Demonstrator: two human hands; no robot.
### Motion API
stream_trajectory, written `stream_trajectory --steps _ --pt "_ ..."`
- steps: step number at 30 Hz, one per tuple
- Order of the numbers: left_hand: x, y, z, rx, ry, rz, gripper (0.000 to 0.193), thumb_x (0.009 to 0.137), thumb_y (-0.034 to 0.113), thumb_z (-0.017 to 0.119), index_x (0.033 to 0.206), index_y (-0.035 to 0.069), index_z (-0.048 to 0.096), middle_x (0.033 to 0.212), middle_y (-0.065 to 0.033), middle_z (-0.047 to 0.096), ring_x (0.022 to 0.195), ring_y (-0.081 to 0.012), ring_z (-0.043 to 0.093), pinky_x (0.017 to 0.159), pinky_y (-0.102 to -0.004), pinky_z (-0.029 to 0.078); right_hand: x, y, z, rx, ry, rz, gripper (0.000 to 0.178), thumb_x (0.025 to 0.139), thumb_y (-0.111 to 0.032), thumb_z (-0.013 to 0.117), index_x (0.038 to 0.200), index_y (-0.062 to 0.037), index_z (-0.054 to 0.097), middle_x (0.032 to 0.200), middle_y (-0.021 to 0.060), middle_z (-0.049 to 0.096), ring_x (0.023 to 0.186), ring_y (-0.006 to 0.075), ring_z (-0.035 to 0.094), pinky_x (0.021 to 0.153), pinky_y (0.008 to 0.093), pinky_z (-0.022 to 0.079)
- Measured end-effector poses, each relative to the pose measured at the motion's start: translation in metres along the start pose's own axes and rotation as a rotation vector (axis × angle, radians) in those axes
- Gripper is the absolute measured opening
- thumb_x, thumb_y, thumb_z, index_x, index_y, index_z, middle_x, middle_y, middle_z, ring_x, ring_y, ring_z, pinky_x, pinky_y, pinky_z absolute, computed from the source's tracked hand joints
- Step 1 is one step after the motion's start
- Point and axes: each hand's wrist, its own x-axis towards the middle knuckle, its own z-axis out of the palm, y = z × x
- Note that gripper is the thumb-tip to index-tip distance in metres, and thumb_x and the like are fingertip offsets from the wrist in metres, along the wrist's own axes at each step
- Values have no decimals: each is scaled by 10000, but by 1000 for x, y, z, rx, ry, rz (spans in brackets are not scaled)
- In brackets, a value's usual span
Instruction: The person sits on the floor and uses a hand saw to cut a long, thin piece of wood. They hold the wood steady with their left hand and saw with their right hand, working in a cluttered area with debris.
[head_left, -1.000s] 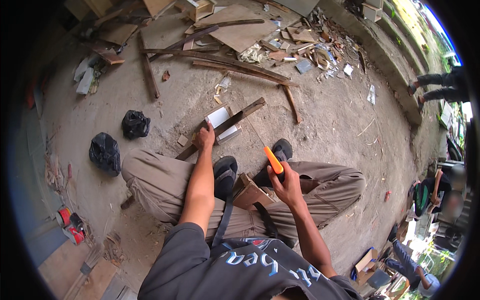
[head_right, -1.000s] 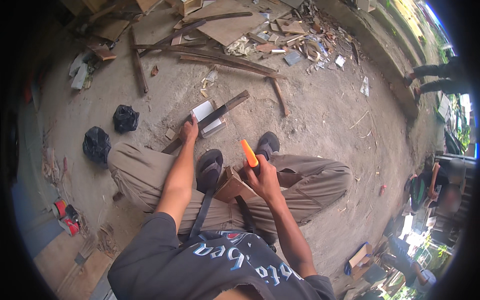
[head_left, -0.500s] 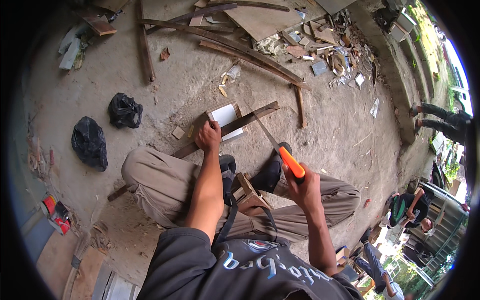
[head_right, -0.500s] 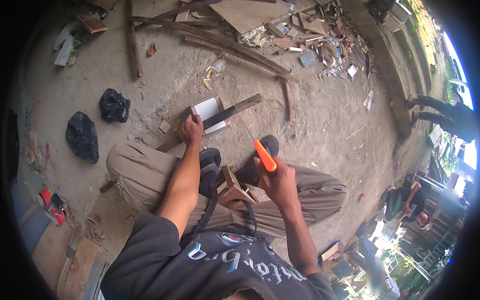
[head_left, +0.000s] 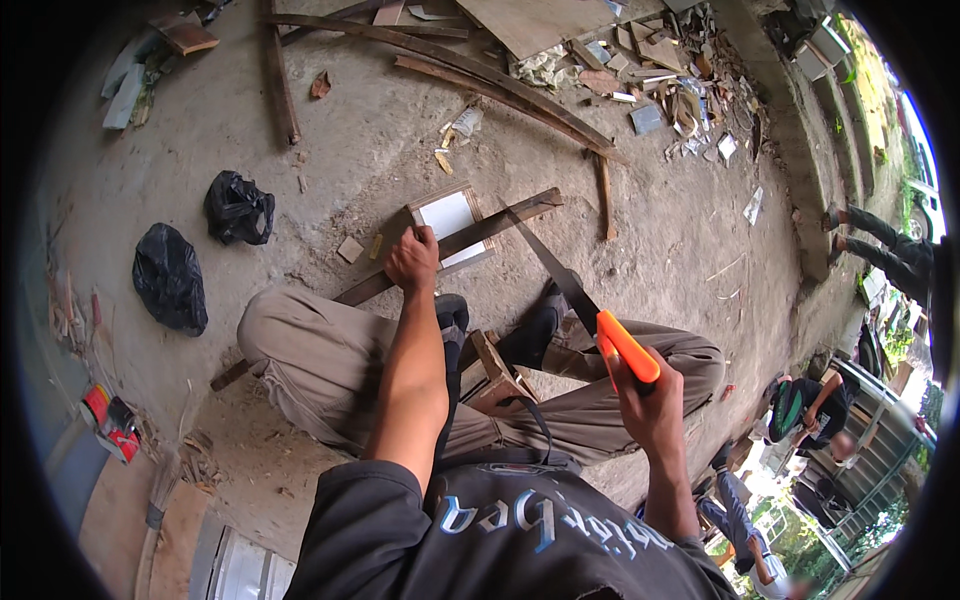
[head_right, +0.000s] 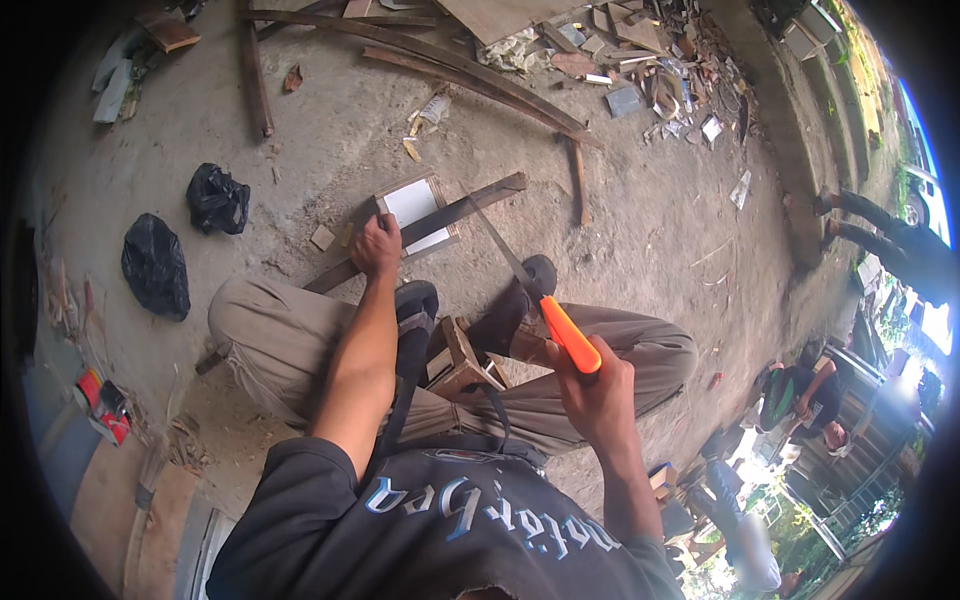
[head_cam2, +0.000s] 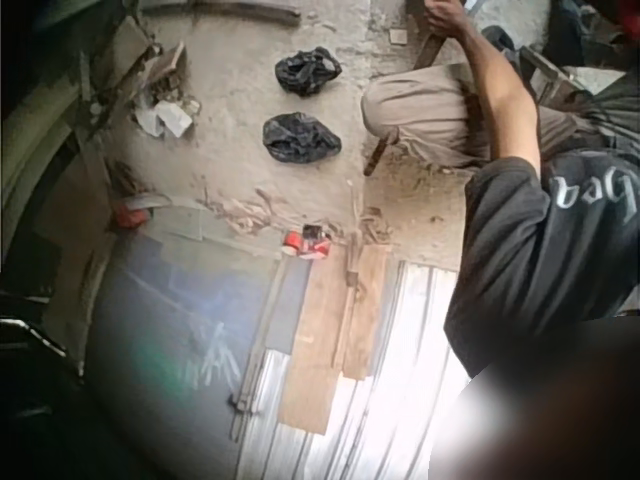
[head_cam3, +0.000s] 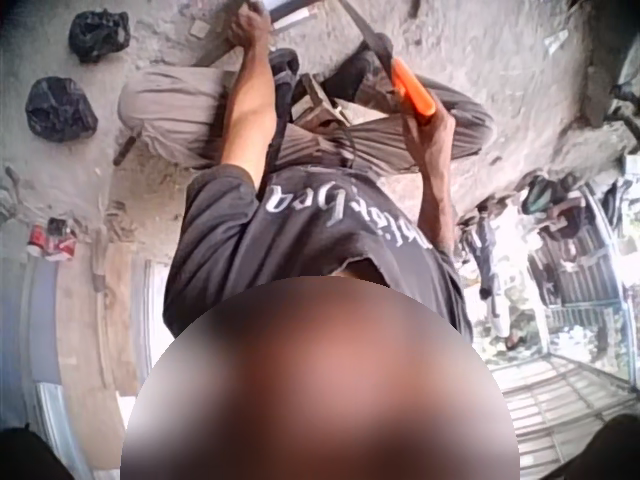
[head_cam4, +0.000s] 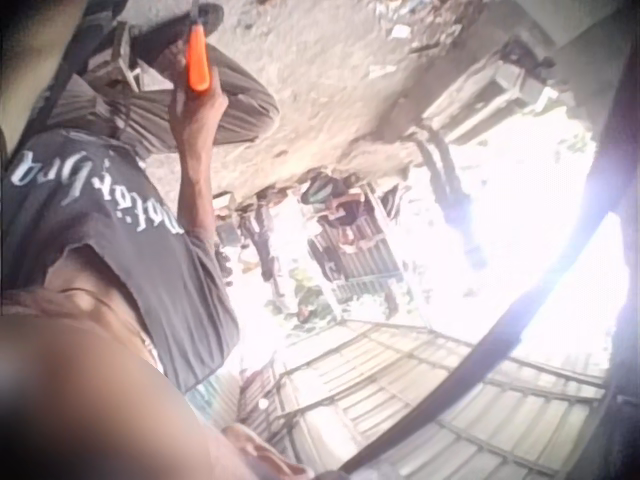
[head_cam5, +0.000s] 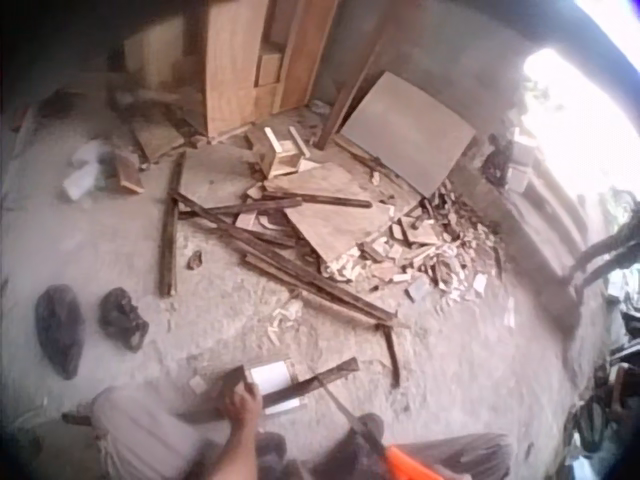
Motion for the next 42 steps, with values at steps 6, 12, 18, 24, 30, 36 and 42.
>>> stream_trajectory --steps 6,12,18,24,30,36,42 --pt "-1 2 3 -13 32 -19 383 906 384 505 684 118 670 654 -177 669 622 -401 665 554 -516 525 -11 -2 10 -12 4 -9 244 920 -166 728 846 38 615 597 134 579 525 100 474 520 291 428" --pt "-1 -3 7 -48 53 2 375 900 371 513 676 112 663 664 -176 670 619 -406 659 549 -514 520 -10 -3 6 -89 -18 -52 259 918 -176 728 821 25 596 605 161 601 500 248 588 528 328 452" --pt "-4 -5 4 -21 55 22 366 892 356 521 668 104 663 672 -185 669 624 -404 659 557 -512 522 42 11 46 -53 -32 -67 332 939 -254 699 804 20 569 616 202 600 539 362 610 532 381 454" --pt "-7 -4 2 -14 25 -2 361 888 359 513 689 104 672 702 -193 676 655 -405 665 576 -533 519 63 21 54 -17 -52 -50 372 950 -322 681 870 34 605 631 205 609 586 280 666 559 392 478" --pt "-3 -3 3 -32 41 0 348 888 359 519 696 113 674 680 -189 670 648 -411 663 582 -543 517 25 -12 2 -83 -17 -110 256 922 -220 723 930 29 664 661 190 634 591 198 659 585 358 495" --pt "-1 -2 10 -40 106 36 341 883 336 533 644 120 646 668 -191 665 621 -415 656 553 -529 516 72 10 46 35 -33 -124 279 936 -224 694 858 23 591 619 218 583 564 435 562 542 399 463" --pt "-1 0 3 -31 112 18 343 883 337 535 642 116 642 660 -192 661 617 -414 655 547 -531 510 69 7 54 -12 -108 -58 316 925 -269 707 903 37 632 625 206 618 620 332 686 563 399 482"
